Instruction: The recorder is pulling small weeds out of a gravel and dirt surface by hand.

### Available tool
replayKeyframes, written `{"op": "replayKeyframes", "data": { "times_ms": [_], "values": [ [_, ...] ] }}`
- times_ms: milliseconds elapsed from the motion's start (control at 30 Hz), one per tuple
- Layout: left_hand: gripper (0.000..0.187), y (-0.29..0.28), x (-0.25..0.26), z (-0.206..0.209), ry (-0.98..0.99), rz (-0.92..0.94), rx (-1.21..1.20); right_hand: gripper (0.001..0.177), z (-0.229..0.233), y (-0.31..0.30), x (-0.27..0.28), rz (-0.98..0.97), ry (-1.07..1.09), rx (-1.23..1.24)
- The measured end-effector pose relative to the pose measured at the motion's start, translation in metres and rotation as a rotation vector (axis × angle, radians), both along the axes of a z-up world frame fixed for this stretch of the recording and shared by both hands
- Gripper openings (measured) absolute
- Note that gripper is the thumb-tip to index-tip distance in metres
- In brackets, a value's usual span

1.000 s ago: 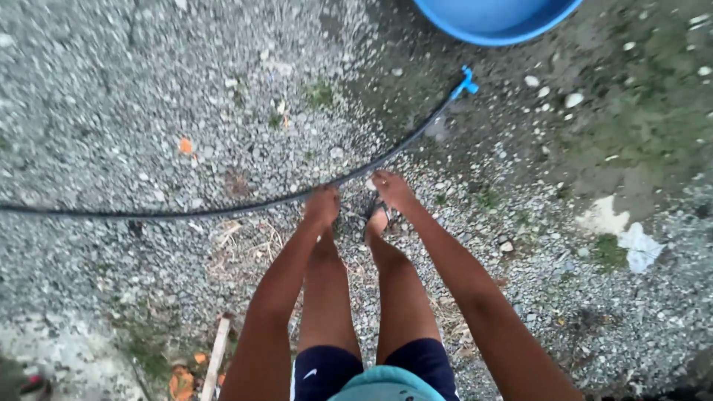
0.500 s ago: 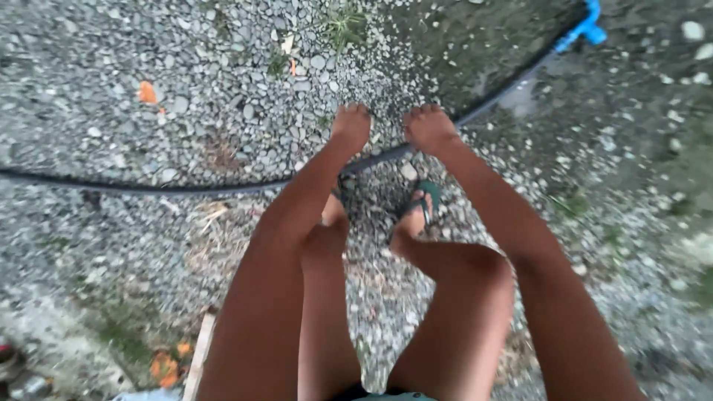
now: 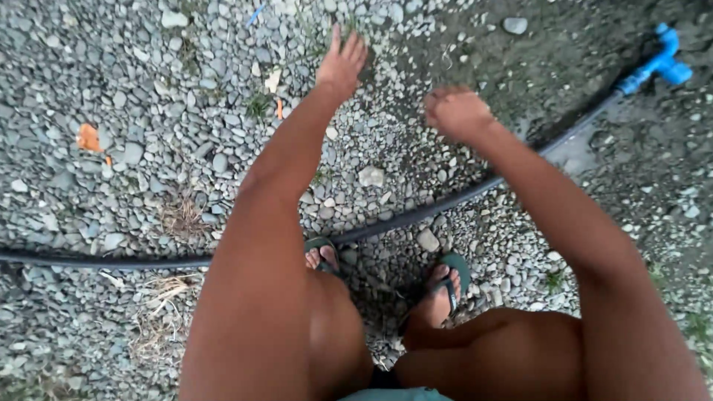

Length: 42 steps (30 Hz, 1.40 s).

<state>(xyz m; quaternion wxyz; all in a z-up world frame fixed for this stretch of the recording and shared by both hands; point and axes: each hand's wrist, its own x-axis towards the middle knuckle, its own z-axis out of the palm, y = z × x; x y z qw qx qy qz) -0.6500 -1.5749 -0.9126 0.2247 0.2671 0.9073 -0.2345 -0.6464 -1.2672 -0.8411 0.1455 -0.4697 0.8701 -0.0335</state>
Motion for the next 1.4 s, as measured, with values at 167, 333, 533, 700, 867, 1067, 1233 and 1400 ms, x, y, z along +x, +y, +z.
{"op": "replayKeyframes", "data": {
  "times_ms": [167,333,533,700,867,1067,1233,1400],
  "values": [
    [0.08,-0.013,-0.005,-0.012,0.135,0.034,-0.122,0.029,0.028,0.009,0.004,-0.082,-0.067,0.071],
    [0.045,-0.027,0.001,-0.076,0.077,0.321,-0.046,0.03,0.021,0.013,0.015,-0.092,-0.141,0.149],
    [0.025,-0.024,-0.016,-0.101,0.011,0.391,0.176,0.034,0.018,0.01,0.019,-0.041,-0.154,0.16],
    [0.024,-0.015,-0.026,-0.091,-0.115,0.402,0.1,0.035,0.037,0.003,0.022,-0.096,-0.204,0.237],
    [0.024,-0.017,-0.016,-0.057,-0.101,0.308,0.113,0.037,0.044,0.004,0.014,-0.148,-0.2,0.174],
    [0.026,-0.019,-0.005,-0.034,-0.116,0.601,0.295,0.039,0.043,0.012,0.01,-0.164,-0.191,0.231],
    [0.027,-0.011,-0.007,0.001,-0.138,0.738,0.286,0.042,0.044,0.014,0.011,-0.152,-0.166,0.325],
    [0.028,-0.005,-0.003,0.021,-0.218,0.75,0.283,0.045,0.048,0.006,0.017,-0.139,-0.212,0.346]
  ]
}}
